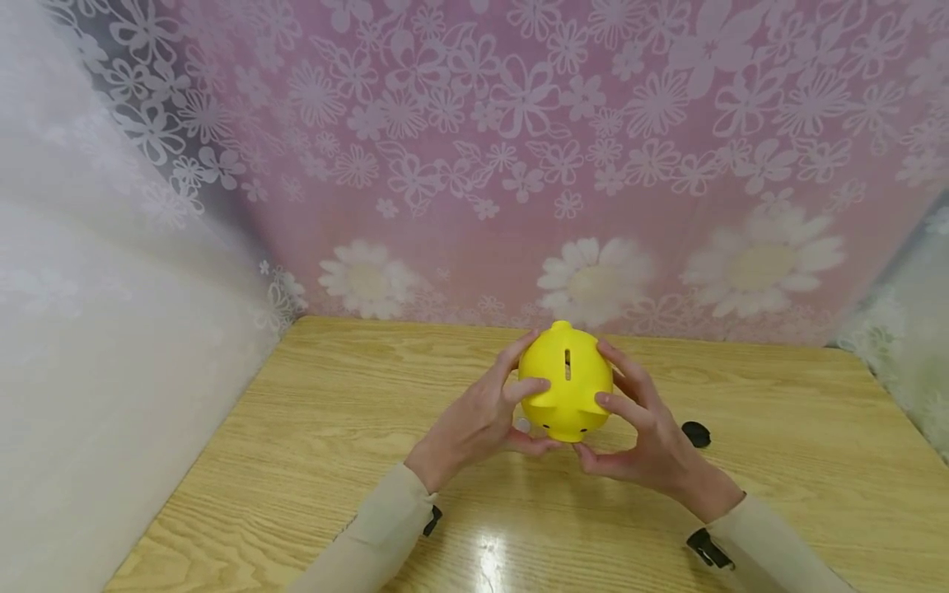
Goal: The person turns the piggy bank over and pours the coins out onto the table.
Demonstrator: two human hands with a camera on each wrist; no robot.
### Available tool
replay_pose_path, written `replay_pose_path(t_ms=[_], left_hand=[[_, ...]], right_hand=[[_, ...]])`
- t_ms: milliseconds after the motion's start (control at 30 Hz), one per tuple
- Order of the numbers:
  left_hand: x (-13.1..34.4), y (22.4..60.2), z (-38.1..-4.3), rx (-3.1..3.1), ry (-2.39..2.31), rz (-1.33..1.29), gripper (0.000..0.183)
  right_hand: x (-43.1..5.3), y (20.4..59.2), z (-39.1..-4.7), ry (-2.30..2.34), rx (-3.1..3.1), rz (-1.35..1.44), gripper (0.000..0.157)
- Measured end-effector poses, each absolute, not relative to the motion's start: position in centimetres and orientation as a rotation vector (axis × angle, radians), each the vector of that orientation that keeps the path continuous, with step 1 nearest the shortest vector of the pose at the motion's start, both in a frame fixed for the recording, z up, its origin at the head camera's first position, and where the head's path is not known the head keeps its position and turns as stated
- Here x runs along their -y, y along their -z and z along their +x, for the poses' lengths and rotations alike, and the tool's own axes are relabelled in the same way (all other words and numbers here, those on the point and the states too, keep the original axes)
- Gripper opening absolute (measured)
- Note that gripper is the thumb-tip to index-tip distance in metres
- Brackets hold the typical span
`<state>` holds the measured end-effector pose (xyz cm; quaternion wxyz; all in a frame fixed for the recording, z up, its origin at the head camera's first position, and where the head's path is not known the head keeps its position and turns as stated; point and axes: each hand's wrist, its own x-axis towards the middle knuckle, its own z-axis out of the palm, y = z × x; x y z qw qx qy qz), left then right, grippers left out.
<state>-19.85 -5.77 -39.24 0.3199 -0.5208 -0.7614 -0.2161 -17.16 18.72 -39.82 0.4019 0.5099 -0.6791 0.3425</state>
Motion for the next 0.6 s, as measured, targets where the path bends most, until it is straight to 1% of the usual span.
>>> replay_pose_path(t_ms=[67, 133, 200, 333, 400, 500, 600], left_hand=[[5.82, 39.35, -19.80, 2.012, 0.565, -1.360, 0.085], [5.84, 39.36, -19.72, 2.020, 0.550, -1.352, 0.080], [5.87, 39.33, -19.61, 2.020, 0.513, -1.342, 0.070], [6.07, 39.25, -19.41, 1.976, 0.369, -1.313, 0.045], [6.22, 39.29, -19.39, 1.948, 0.328, -1.314, 0.039], [6.36, 39.34, -19.45, 1.925, 0.330, -1.330, 0.038], [6.37, 39.42, -19.55, 1.912, 0.363, -1.344, 0.043]], right_hand=[[-18.68, 39.86, -17.21, -0.851, 1.710, 1.293, 0.052], [-18.63, 39.88, -17.26, -0.808, 1.692, 1.293, 0.050], [-18.57, 39.85, -17.29, -0.736, 1.675, 1.284, 0.046], [-18.44, 39.73, -17.32, -0.576, 1.651, 1.242, 0.037], [-18.45, 39.69, -17.28, -0.528, 1.652, 1.225, 0.030], [-18.52, 39.73, -17.27, -0.490, 1.655, 1.211, 0.025], [-18.66, 39.96, -17.30, -0.487, 1.663, 1.211, 0.026]])
